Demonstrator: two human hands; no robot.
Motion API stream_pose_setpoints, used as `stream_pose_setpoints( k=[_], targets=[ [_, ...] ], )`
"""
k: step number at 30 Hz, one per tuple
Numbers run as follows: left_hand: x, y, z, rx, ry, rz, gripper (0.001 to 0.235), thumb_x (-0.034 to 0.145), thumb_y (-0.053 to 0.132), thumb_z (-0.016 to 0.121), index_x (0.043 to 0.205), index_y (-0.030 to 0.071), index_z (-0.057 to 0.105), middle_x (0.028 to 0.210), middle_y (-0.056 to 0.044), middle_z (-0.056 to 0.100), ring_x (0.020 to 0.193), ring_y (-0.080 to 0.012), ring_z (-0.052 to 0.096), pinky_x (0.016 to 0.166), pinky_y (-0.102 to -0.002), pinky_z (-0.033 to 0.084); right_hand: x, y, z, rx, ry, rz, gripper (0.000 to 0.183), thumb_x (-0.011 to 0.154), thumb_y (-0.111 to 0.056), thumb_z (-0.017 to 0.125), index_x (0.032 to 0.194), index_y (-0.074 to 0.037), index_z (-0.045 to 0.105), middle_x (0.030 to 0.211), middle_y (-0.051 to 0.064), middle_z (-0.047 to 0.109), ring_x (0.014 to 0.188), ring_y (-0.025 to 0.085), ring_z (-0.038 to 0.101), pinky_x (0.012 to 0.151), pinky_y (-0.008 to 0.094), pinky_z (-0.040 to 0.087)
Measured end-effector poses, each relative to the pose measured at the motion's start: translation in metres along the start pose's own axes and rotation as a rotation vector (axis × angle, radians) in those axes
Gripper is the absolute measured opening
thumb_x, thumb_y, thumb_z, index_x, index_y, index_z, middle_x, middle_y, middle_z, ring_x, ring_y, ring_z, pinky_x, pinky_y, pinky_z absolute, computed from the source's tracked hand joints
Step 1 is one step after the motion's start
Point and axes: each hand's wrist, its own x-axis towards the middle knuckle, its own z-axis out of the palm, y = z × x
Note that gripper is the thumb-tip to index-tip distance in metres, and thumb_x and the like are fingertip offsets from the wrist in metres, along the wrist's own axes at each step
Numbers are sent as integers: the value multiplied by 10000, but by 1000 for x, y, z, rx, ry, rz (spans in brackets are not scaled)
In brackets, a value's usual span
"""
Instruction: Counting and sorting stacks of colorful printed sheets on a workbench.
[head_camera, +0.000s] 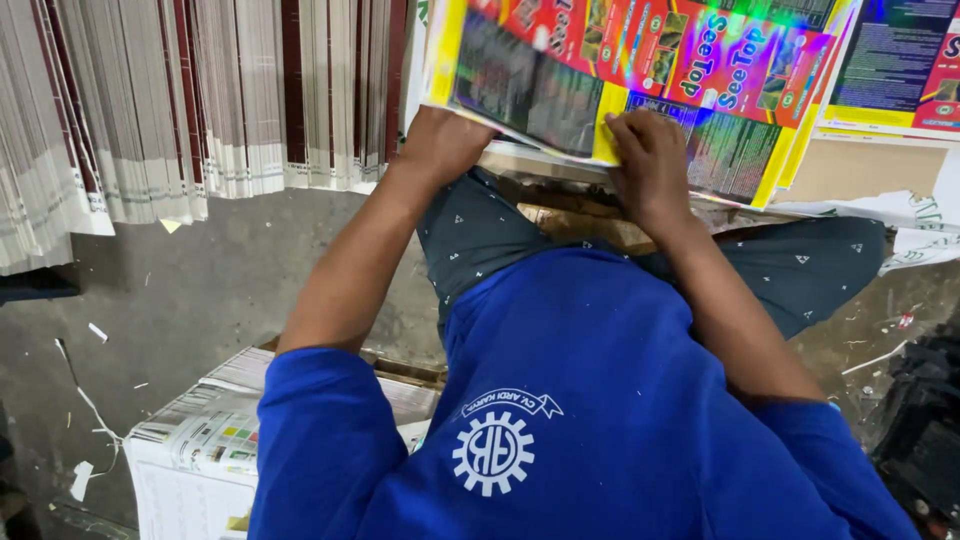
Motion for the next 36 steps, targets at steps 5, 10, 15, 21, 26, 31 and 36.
stream_pose_setpoints(
  k=[5,10,15,21,26,31,36],
  targets=[
    [18,17,-46,-95,200,65,240,938,101,696,1172,57,730,1197,-126,718,1114,-346,666,1004,-488,511,-10,19,16,-127,-76,17,510,814,41,752,1312,-38,675,1105,191,664,1043,395,646,893,479,489],
    [18,29,-45,4,676,-93,428,1029,171,770,1396,70,575,1485,-186,511,1423,-371,447,1209,-597,284,-29,60,5,222,88,264,414,1024,90,582,1421,-10,645,1330,187,710,1217,344,704,1060,406,554],
    [-2,18,31,-213,462,-338,570,1042,178,799,1516,104,491,1639,-105,428,1550,-295,399,1287,-499,322,-34,83,-30,458,290,542,244,1124,-72,652,1337,43,628,1270,126,708,1158,204,661,1047,359,529],
    [-10,26,57,-130,98,-207,882,723,345,833,1410,-104,507,1508,-307,448,1405,-452,416,1114,-604,328,-39,71,-50,501,393,529,234,1165,-111,654,1317,68,653,1262,112,712,1171,185,634,1095,351,510],
    [-31,-5,110,-26,6,-165,741,881,318,800,1458,-47,511,1542,-257,511,1447,-400,461,1162,-539,364,-46,63,-37,492,282,583,224,1137,-101,635,1300,53,643,1233,104,721,1128,164,654,1027,320,514],
    [-16,2,45,89,-20,-40,741,936,348,755,1507,-53,504,1529,-252,505,1418,-370,477,1177,-563,342,-28,36,-24,285,91,380,255,1077,53,612,1321,11,678,1192,181,739,1097,262,726,970,344,539],
    [-18,-2,50,117,-70,-55,844,773,411,763,1405,-97,528,1493,-289,503,1390,-412,483,1111,-545,353,-16,23,-18,229,34,254,378,992,122,599,1331,-17,690,1271,216,716,1202,369,709,1039,404,547]
  ],
)
